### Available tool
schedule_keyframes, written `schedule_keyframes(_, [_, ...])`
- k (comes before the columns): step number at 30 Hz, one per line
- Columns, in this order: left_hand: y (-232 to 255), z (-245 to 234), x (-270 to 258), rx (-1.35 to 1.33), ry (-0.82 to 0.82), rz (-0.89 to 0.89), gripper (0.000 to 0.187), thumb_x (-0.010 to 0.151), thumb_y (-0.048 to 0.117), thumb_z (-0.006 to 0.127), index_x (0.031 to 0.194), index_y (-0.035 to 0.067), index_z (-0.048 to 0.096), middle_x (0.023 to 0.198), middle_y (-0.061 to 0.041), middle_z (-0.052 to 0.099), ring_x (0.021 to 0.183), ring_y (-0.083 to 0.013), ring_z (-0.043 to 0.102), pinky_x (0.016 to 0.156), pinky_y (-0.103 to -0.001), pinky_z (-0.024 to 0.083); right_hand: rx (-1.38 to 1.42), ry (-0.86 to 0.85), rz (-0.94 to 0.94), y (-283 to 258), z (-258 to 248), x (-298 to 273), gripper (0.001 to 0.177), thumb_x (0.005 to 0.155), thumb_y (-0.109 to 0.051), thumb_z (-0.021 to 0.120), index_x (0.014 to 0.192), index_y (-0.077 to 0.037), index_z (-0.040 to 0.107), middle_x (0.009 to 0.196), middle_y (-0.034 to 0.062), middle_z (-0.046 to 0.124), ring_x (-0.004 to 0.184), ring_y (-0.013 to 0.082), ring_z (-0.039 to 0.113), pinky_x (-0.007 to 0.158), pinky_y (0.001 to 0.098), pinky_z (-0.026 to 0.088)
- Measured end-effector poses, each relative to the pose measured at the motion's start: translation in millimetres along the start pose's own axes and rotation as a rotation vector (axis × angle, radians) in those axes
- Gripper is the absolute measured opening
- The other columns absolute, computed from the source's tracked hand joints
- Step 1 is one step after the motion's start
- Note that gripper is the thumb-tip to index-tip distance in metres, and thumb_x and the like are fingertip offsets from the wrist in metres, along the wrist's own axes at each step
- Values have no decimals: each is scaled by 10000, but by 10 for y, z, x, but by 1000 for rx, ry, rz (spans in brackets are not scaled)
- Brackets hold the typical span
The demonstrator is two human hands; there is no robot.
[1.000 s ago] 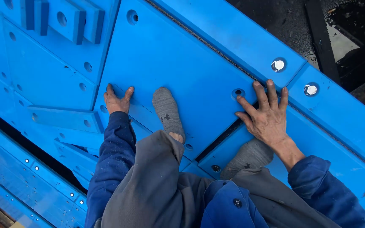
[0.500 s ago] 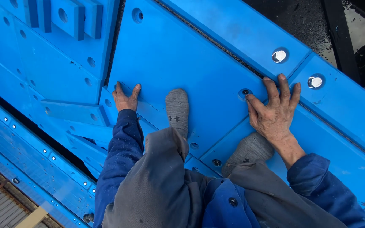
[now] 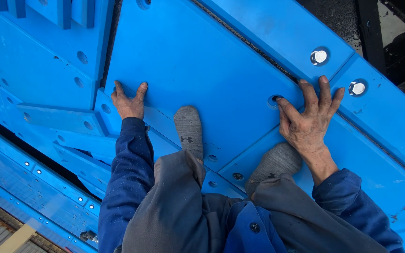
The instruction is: Manually inserting and threading bolts and washers into blue plastic dock sections.
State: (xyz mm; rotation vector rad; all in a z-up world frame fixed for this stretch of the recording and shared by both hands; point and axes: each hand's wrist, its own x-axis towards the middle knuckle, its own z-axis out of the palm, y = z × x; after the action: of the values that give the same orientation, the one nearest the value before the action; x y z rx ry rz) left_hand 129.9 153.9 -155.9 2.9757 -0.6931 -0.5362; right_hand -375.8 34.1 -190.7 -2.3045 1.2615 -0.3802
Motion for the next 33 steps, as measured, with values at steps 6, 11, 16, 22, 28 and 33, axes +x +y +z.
schedule_keyframes(6, [-37, 56, 5, -47, 31, 8, 1217, 798, 730, 816, 1609, 10, 266, 1526, -304, 341, 1435, -492, 347, 1117, -596, 446, 9, 43, 8, -16, -17, 52, 120, 1013, -323, 848, 1116, -349, 791, 1587, 93, 504, 1610, 395, 247, 1327, 655, 29])
schedule_keyframes(11, [-49, 84, -24, -67, 51, 20, 1215, 797, 740, 817, 1603, 0, 287, 1518, -310, 339, 1428, -495, 342, 1108, -593, 448, 103, 1, 201, 83, 68, 163, 349, 1013, -372, 852, 1273, -198, 698, 1658, 159, 422, 1633, 412, 238, 1297, 676, -4])
schedule_keyframes(16, [9, 54, -33, -42, 44, 16, 1232, 780, 752, 824, 1592, -14, 302, 1491, -297, 372, 1412, -480, 367, 1115, -591, 438, 7, 0, 121, 197, 136, 112, 357, 1010, -394, 859, 1316, -238, 763, 1758, 178, 334, 1640, 377, 172, 1286, 642, -52])
schedule_keyframes(22, [-31, 108, -23, -50, 70, 31, 1234, 786, 771, 811, 1592, -12, 301, 1498, -301, 360, 1422, -480, 344, 1117, -591, 419, -18, -10, 92, 211, 138, 60, 395, 991, -355, 788, 1356, -204, 765, 1786, 156, 396, 1638, 307, 190, 1291, 597, -57])
schedule_keyframes(28, [2, 56, 22, -9, 60, 29, 1272, 751, 806, 786, 1601, 8, 280, 1480, -279, 390, 1412, -470, 362, 1131, -583, 426, 50, 48, 159, 169, 110, 128, 315, 997, -387, 839, 1230, -186, 772, 1690, 158, 473, 1614, 350, 267, 1269, 665, -7])
schedule_keyframes(33, [-46, 50, 65, 45, 26, -14, 1346, 713, 831, 792, 1615, 10, 223, 1460, -275, 397, 1399, -477, 361, 1126, -621, 393, 94, 58, 166, 102, 53, 140, 335, 1040, -379, 873, 1292, -186, 763, 1709, 164, 465, 1637, 372, 265, 1292, 686, 14])
